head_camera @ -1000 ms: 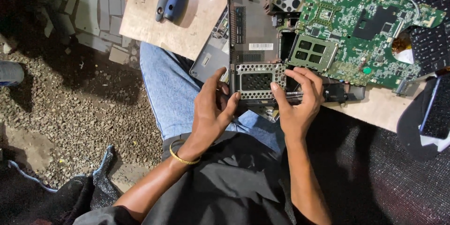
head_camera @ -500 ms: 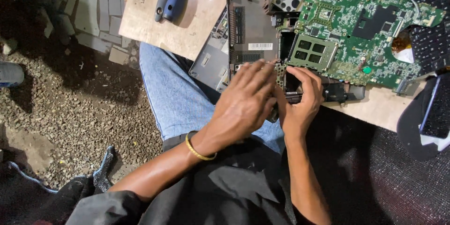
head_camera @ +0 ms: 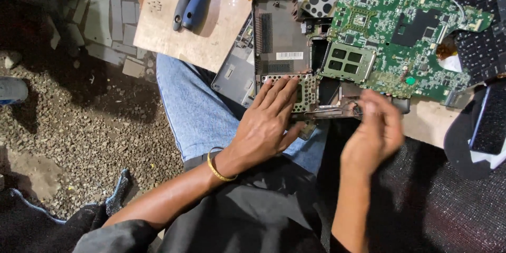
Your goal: The person removes the back cover of a laptop, detaches the hard drive, and lifts the motherboard out of the chassis. They then place the motherboard back into the laptop frame and align it with the internal components.
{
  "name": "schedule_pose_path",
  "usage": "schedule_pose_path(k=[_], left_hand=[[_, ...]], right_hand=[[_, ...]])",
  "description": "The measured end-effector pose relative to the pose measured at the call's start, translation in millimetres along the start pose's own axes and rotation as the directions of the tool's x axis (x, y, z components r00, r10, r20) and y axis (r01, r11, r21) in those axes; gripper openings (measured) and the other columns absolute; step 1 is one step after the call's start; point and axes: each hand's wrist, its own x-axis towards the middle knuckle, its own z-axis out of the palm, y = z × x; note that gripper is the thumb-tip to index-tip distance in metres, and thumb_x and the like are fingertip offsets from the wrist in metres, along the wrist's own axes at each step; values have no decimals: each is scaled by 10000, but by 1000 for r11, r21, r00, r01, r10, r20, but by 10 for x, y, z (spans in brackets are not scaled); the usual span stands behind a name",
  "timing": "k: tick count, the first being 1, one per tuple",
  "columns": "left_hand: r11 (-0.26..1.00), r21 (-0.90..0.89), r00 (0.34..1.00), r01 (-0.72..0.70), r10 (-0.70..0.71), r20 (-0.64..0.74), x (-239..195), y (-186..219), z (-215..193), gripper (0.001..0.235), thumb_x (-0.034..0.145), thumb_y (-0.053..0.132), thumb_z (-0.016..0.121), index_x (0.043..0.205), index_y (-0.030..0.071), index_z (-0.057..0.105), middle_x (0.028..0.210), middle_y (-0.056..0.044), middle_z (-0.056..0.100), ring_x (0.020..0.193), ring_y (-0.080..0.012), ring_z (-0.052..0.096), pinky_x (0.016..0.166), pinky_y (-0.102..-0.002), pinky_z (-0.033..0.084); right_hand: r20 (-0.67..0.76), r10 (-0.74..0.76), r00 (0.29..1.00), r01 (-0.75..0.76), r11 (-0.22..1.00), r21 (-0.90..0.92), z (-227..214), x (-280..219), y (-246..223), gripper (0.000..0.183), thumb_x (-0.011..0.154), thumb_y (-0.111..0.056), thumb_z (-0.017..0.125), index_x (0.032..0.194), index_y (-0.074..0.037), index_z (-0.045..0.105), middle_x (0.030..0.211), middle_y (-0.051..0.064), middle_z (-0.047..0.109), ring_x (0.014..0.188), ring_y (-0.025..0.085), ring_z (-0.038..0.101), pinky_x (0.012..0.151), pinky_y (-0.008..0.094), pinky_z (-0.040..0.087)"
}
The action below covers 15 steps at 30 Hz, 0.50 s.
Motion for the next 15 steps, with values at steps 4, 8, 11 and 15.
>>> schedule_pose_path(k=[4, 8, 11, 15], left_hand=[[985, 175, 988, -16, -11, 152, -32, -15, 45, 779, 1118, 483, 629, 1626, -96, 511, 1779, -271, 363, 1686, -417, 294, 1417, -556, 194], [952, 304, 979, 36, -95, 181, 47, -44, 112, 1062, 1041, 637, 709, 1703, -102, 328, 1796, -314, 279, 1697, -459, 245, 1419, -569, 187], [951, 306, 986, 36, -85, 146, 130, -98, 68, 1130, 1004, 703, 750, 1671, -122, 360, 1718, -324, 414, 1632, -482, 364, 1387, -587, 277], [967, 252, 984, 47, -88, 153, 159, -122, -12, 1120, 984, 705, 754, 1633, -138, 405, 1627, -347, 502, 1555, -494, 448, 1368, -577, 314]], right_hand=[[-187, 21, 982, -27, 999, -28, -324, 203, 2, 173, 1100, 30, 663, 1165, -84, 775, 1171, 79, 797, 1087, 167, 762, 928, 255, 662], [-269, -102, 958, 54, 982, -180, -624, 289, 358, 161, 1077, -106, 819, 1217, -123, 741, 1183, 22, 721, 1072, 146, 666, 886, 292, 605], [-328, -34, 944, -19, 987, -157, -633, 317, 395, 233, 1029, -101, 842, 1219, -161, 720, 1206, 4, 719, 1096, 148, 673, 887, 311, 595], [-590, 316, 743, -344, 936, 67, -679, 554, 255, 202, 974, -157, 865, 1130, -265, 796, 1159, -33, 879, 1010, 99, 763, 837, 311, 554]])
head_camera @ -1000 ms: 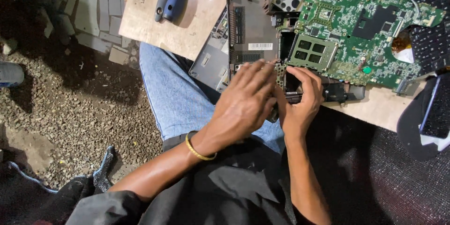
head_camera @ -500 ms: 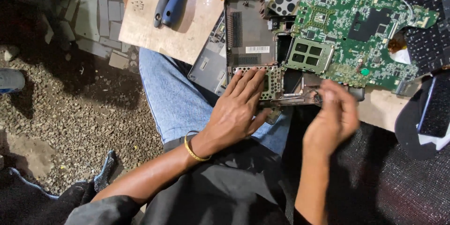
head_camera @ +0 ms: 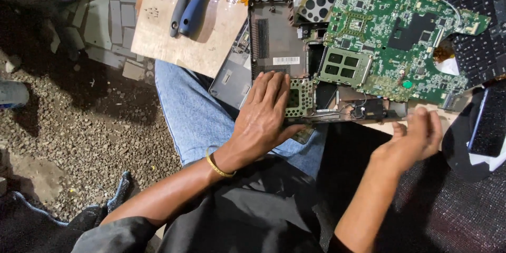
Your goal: The person removes the back cover of a laptop, detaches the hard drive, and lifts the motherboard out of the chassis. They then place the motherboard back into the laptop frame and align it with the internal components.
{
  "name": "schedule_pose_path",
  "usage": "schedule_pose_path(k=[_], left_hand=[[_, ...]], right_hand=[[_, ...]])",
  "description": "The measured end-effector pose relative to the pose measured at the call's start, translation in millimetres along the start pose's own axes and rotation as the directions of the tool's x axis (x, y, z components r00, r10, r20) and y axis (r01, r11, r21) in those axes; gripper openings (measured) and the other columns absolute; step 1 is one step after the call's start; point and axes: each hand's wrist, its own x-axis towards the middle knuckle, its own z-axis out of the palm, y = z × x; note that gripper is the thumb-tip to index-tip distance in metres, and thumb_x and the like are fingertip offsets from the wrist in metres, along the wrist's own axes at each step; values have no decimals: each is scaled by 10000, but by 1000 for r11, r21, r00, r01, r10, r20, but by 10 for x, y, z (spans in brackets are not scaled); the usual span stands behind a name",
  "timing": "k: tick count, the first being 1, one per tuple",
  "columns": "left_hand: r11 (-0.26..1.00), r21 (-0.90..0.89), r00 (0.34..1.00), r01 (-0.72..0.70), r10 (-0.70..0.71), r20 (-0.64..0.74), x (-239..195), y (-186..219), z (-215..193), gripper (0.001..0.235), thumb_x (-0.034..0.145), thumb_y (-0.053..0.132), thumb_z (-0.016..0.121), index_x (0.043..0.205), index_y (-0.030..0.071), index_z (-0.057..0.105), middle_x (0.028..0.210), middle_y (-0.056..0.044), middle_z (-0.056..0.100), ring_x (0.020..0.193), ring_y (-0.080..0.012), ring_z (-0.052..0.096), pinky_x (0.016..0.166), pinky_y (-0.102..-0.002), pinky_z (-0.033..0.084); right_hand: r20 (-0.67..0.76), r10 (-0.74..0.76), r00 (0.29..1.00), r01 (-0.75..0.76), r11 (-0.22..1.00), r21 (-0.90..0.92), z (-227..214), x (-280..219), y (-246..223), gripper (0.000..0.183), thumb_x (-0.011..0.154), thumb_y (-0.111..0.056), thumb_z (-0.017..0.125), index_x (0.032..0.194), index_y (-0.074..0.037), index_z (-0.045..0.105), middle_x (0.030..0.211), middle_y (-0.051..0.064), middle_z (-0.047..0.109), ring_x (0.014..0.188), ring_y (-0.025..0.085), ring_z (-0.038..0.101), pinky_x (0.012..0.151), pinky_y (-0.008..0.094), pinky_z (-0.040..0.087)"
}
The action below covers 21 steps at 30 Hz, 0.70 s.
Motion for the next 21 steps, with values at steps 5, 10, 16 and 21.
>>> schedule_pose_path(k=[5, 10, 16, 21], left_hand=[[1000, -13, 1000, 6, -6, 8, -3, -30, 32, 1068, 993, 715, 730, 1617, -111, 465, 1613, -331, 498, 1540, -500, 443, 1346, -593, 330], [998, -58, 1000, -4, 5, 11, 2, -71, -69, 1054, 973, 640, 807, 1601, -134, 466, 1606, -347, 482, 1537, -509, 435, 1352, -611, 314], [974, -225, 994, 4, -27, -101, 255, -41, -211, 682, 1118, 540, 599, 1411, -75, 590, 1356, -233, 585, 1283, -415, 535, 1100, -555, 498], [985, 92, 989, 143, -139, -55, 584, 127, 187, 1053, 821, 700, 935, 1530, 41, 520, 1246, -156, 617, 1094, -327, 588, 955, -465, 518]], right_hand=[[42, 141, 989, -135, 983, -126, 21, 441, -144, 521, 842, -505, 856, 1256, -194, 797, 1378, 67, 844, 1109, 137, 857, 820, 264, 660], [177, 175, 968, -149, 977, -152, -68, 985, 109, 840, 799, -590, 923, 1475, -122, 755, 1519, 207, 750, 1348, 298, 847, 897, 291, 716], [38, 144, 989, -140, 987, -84, 77, 819, 205, 716, 748, -456, 1041, 1270, -190, 629, 1296, 84, 864, 1209, 231, 871, 1048, 335, 757], [76, -147, 986, 150, 988, -31, 82, 852, 477, 461, 840, -395, 1039, 1126, -182, 746, 1266, 57, 834, 1213, 255, 806, 1052, 459, 660]])
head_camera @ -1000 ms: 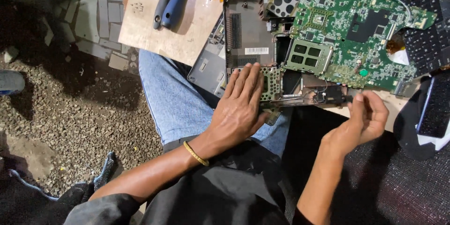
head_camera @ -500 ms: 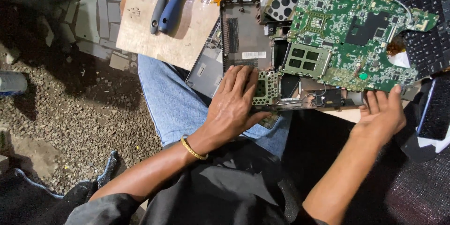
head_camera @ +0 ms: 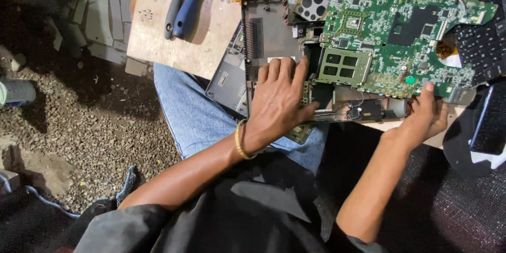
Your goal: The person removes the back cover of a laptop, detaches the hard drive, and lifts the motherboard out of the chassis. They then place the motherboard back into the laptop frame and align it with the internal components.
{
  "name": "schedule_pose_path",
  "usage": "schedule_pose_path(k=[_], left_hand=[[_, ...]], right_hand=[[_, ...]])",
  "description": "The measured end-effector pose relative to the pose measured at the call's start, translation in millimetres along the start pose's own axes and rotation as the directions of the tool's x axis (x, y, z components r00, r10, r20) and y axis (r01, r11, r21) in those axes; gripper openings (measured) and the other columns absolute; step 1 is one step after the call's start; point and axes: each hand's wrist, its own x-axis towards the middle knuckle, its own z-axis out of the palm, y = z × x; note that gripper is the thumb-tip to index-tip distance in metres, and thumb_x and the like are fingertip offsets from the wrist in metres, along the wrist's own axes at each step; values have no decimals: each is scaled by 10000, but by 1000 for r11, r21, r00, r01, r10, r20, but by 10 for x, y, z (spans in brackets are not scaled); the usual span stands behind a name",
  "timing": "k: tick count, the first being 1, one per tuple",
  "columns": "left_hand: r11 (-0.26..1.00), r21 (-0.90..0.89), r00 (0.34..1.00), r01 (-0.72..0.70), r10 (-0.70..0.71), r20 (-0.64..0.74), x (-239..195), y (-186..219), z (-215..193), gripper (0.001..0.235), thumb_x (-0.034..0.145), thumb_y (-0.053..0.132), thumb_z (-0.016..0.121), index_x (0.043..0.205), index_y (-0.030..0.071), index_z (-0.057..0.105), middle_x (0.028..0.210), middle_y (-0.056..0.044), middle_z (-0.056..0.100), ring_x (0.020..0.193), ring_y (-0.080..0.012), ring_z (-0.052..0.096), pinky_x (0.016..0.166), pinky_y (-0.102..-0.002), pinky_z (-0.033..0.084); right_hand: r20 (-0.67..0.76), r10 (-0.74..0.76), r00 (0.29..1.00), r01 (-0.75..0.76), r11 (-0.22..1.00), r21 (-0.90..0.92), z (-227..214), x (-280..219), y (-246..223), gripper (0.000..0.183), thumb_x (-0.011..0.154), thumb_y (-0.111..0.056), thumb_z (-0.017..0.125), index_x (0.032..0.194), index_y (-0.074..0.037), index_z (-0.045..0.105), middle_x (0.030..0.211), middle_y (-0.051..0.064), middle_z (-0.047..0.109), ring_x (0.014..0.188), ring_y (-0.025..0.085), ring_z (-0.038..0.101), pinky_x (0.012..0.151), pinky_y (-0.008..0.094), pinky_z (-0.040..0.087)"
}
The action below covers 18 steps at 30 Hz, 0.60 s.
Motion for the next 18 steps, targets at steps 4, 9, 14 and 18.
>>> schedule_pose_path(k=[4, 9, 14, 18], left_hand=[[996, -90, 999, -4, 0, -42, -19, -40, 56, 766, 868, 480, 864, 1423, 40, 571, 1219, -150, 592, 1081, -345, 569, 957, -490, 483], [991, -133, 999, -15, 9, -48, -33, -64, 104, 718, 882, 447, 874, 1402, 59, 569, 1222, -147, 573, 1101, -342, 554, 1009, -505, 470], [971, -238, 998, -17, 2, -63, -28, -128, 47, 649, 995, 565, 691, 1394, 66, 581, 1198, -120, 567, 1077, -309, 527, 974, -470, 430], [881, -472, 988, -28, -48, -149, 32, -173, -151, 579, 1139, 575, 448, 1302, 45, 616, 1026, -66, 525, 947, -239, 474, 846, -396, 408]], right_hand=[[-17, -16, 1000, 15, 998, -54, 86, -121, -153, 254, 882, -359, 982, 933, -177, 812, 976, -31, 810, 950, 145, 702, 895, 380, 581], [-44, -12, 999, 14, 999, 44, 14, 32, 75, 413, 838, -367, 1041, 1060, -187, 743, 1222, 69, 799, 1121, 270, 765, 937, 496, 660], [-96, 233, 968, -233, 972, 17, 108, 24, -313, 456, 768, -319, 1024, 1076, -174, 720, 1251, 67, 879, 1230, 256, 844, 1115, 426, 696], [-53, 380, 923, -378, 925, 47, 93, 187, -260, 433, 806, -258, 986, 1199, -100, 902, 1461, 164, 809, 1451, 382, 725, 1256, 466, 584]])
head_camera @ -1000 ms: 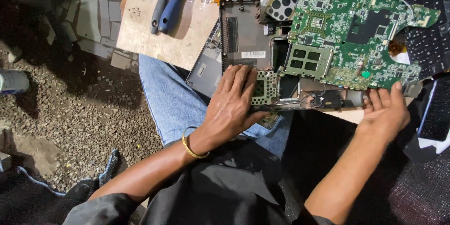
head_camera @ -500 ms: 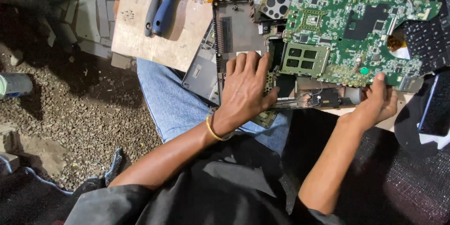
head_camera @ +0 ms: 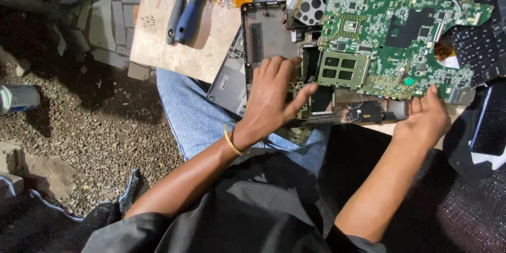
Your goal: The person removes the back cover of a laptop, detaches the hard drive, and lifts the motherboard out of the chassis. They then place the motherboard back into the laptop frame and align it with the internal components.
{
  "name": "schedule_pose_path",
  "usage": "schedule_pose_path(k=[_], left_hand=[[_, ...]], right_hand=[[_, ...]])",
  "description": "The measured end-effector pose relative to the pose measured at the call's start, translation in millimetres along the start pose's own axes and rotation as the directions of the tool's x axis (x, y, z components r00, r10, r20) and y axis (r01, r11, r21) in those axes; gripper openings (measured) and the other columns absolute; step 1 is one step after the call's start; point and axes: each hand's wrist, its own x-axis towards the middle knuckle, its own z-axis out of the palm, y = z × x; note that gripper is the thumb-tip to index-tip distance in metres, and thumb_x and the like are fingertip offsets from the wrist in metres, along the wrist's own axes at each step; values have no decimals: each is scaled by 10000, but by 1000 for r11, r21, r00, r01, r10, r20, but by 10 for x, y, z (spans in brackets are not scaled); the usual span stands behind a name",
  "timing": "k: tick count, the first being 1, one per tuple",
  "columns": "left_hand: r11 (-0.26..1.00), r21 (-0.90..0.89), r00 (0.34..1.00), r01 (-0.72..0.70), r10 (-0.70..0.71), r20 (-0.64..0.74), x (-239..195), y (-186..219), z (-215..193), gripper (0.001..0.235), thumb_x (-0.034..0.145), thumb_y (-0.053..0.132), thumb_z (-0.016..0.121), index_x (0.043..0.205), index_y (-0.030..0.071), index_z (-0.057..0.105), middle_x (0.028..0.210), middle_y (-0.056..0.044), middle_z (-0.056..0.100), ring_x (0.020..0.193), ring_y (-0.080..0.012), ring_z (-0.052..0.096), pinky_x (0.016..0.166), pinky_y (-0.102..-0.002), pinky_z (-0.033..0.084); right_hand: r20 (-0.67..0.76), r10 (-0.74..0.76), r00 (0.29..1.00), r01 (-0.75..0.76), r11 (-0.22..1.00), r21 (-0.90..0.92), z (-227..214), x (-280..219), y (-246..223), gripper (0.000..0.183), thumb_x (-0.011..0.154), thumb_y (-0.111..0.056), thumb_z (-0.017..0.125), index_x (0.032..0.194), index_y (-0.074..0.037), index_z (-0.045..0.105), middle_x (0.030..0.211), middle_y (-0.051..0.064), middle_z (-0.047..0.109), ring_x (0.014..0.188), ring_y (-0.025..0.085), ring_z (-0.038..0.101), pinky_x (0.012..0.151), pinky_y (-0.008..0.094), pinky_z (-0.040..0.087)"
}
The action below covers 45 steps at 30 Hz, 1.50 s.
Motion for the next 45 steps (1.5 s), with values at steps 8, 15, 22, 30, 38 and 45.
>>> schedule_pose_path(k=[8, 15, 22, 30, 38, 45], left_hand=[[970, -229, 996, -75, 60, -73, 885, -378, 441, 354, 1115, 258, 621, 1376, 23, 576, 1258, -155, 698, 1096, -254, 699, 979, -388, 624], [783, -448, 901, 431, -342, 268, 1842, -431, 589, 635, 1051, 153, 695, 1597, -22, 423, 1011, -56, 743, 873, -162, 789, 717, -266, 747], [775, -425, 884, 468, -400, 244, 1889, -370, 486, 558, 1012, -31, 621, 1564, -50, 543, 989, -56, 689, 688, -91, 645, 556, -192, 611], [655, -536, 844, 533, -459, 278, 1892, -274, 316, 663, 998, 1, 688, 1627, 13, 480, 1064, -100, 714, 768, -118, 671, 650, -205, 649], [519, -717, 856, 466, -471, 215, 1881, -422, 539, 599, 1031, -42, 663, 1601, 84, 527, 939, -44, 594, 718, -118, 584, 613, -230, 592], [534, -763, 894, 365, -430, 127, 1975, -637, 677, 504, 1083, 27, 642, 1574, 57, 536, 924, -20, 579, 764, -134, 597, 601, -234, 558]], right_hand=[[157, 7, 988, -35, 984, 176, -49, 91, 121, 412, 851, -213, 958, 1206, -60, 816, 1166, 86, 773, 1082, 237, 772, 965, 402, 669], [213, -18, 977, -37, 966, 255, -60, 94, 168, 221, 964, -156, 887, 1142, -93, 771, 1048, 64, 735, 963, 225, 728, 868, 388, 620], [132, -35, 991, -7, 951, 310, -8, 57, 57, 261, 912, -104, 933, 1125, -86, 783, 1103, 92, 821, 953, 216, 778, 885, 369, 659], [114, -63, 991, 36, 974, 222, 112, -171, -265, 875, 807, -267, 960, 1581, -39, 623, 1148, 50, 825, 1069, 204, 823, 947, 381, 712], [209, -71, 975, 28, 979, 204, 167, 260, -4, 512, 867, -155, 906, 1346, -51, 757, 1426, 151, 759, 1439, 344, 685, 1300, 426, 501], [274, -60, 960, 3, 979, 205, 269, 240, 8, 430, 880, -165, 896, 1267, -47, 749, 1412, 195, 753, 1410, 354, 728, 1285, 416, 557]])
